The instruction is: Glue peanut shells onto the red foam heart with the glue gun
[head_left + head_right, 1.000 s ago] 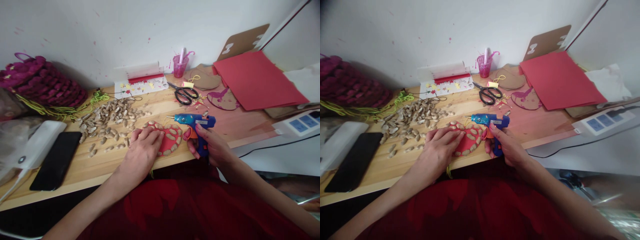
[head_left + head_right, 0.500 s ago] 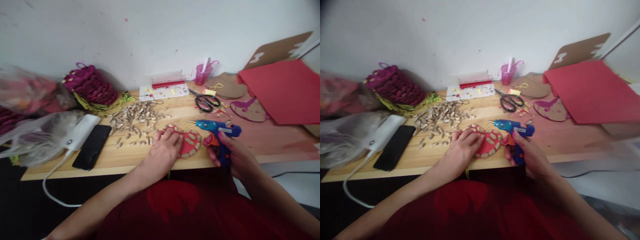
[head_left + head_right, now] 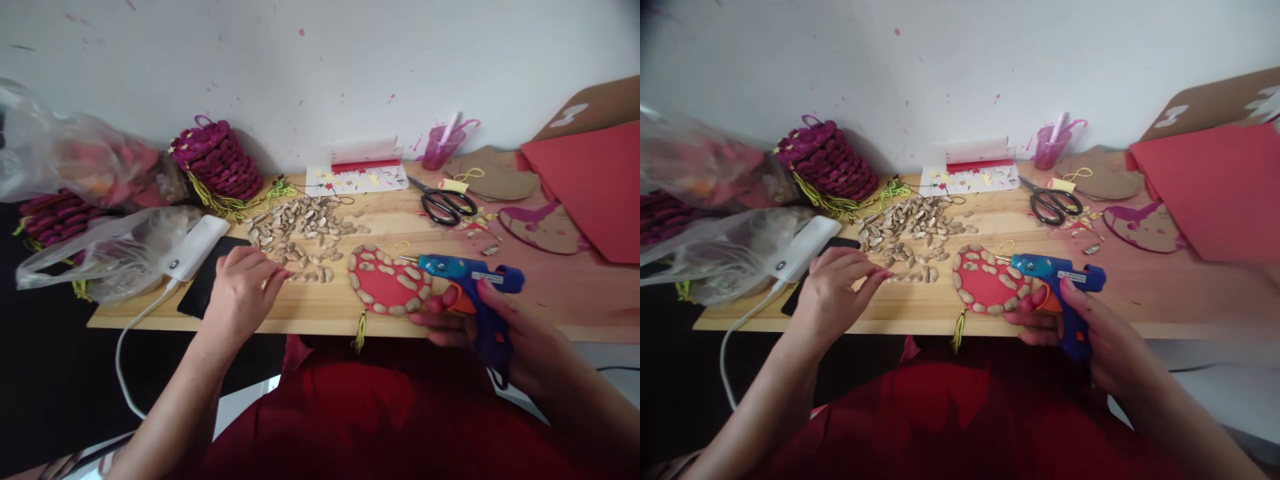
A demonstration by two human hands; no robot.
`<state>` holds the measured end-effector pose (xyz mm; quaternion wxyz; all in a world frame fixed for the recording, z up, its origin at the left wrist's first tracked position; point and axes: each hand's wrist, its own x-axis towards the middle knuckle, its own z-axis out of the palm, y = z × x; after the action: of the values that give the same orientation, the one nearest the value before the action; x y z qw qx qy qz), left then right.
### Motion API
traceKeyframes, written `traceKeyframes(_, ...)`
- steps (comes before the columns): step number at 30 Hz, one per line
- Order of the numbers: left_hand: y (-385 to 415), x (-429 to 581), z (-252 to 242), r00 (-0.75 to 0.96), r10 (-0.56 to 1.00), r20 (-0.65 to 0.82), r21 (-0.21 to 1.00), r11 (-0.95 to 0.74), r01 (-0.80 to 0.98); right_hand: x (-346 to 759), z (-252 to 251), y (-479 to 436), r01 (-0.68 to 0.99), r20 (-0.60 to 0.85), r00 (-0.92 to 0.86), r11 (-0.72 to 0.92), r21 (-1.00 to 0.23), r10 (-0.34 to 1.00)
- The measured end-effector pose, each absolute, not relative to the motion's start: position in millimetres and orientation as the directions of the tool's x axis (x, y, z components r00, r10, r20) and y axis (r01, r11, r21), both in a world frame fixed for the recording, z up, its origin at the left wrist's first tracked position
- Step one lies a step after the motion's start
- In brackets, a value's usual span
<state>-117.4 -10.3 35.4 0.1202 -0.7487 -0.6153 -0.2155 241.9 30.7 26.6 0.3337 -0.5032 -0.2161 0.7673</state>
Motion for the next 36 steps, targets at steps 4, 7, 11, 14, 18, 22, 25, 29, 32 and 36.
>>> traceKeyframes(4, -15.1, -113.3, 14.9, 0.169, 0.880, 0.444, 0.195, -0.279, 0.940, 238.9, 27.2, 33.3, -0.290, -0.640, -0.287, -0.701, -0.651, 0.713)
traceKeyframes(7, -10.0, -105.7, 7.6, 0.203, 0.866, 0.458, 0.221, -0.332, 0.917, 240.2, 26.8, 37.2, -0.312, -0.631, -0.247, -0.677, -0.667, 0.736)
traceKeyframes(11, 0.8, -97.1, 2.5, 0.255, 0.862, 0.437, 0.247, -0.388, 0.888, 239.6, 30.1, 38.1, -0.371, -0.674, -0.158, -0.676, -0.637, 0.722)
traceKeyframes(14, 7.0, -90.6, -0.5, 0.266, 0.868, 0.419, 0.243, -0.389, 0.889, 235.7, 33.8, 35.5, -0.360, -0.686, -0.110, -0.672, -0.648, 0.720)
traceKeyframes(18, 10.5, -85.8, 0.6, 0.244, 0.878, 0.411, 0.214, -0.353, 0.911, 235.7, 33.1, 32.9, -0.320, -0.650, -0.108, -0.646, -0.693, 0.752)
traceKeyframes(22, 8.7, -90.3, 6.9, 0.238, 0.872, 0.427, 0.190, -0.344, 0.920, 241.4, 28.5, 33.6, -0.271, -0.616, -0.146, -0.630, -0.728, 0.774)
traceKeyframes(25, 6.3, -95.5, 11.5, 0.215, 0.878, 0.427, 0.180, -0.316, 0.932, 242.6, 27.5, 36.1, -0.258, -0.587, -0.146, -0.604, -0.754, 0.796)
traceKeyframes(29, 6.2, -95.6, 12.6, 0.207, 0.887, 0.412, 0.190, -0.306, 0.933, 240.9, 29.0, 38.3, -0.254, -0.557, -0.159, -0.579, -0.775, 0.815)
traceKeyframes(32, 8.9, -91.9, 10.1, 0.260, 0.876, 0.407, 0.188, -0.359, 0.914, 241.4, 28.9, 37.4, -0.259, -0.551, -0.169, -0.576, -0.775, 0.817)
traceKeyframes(36, 12.7, -89.5, 8.6, 0.299, 0.874, 0.383, 0.168, -0.384, 0.908, 242.3, 28.5, 35.9, -0.279, -0.565, -0.158, -0.585, -0.761, 0.810)
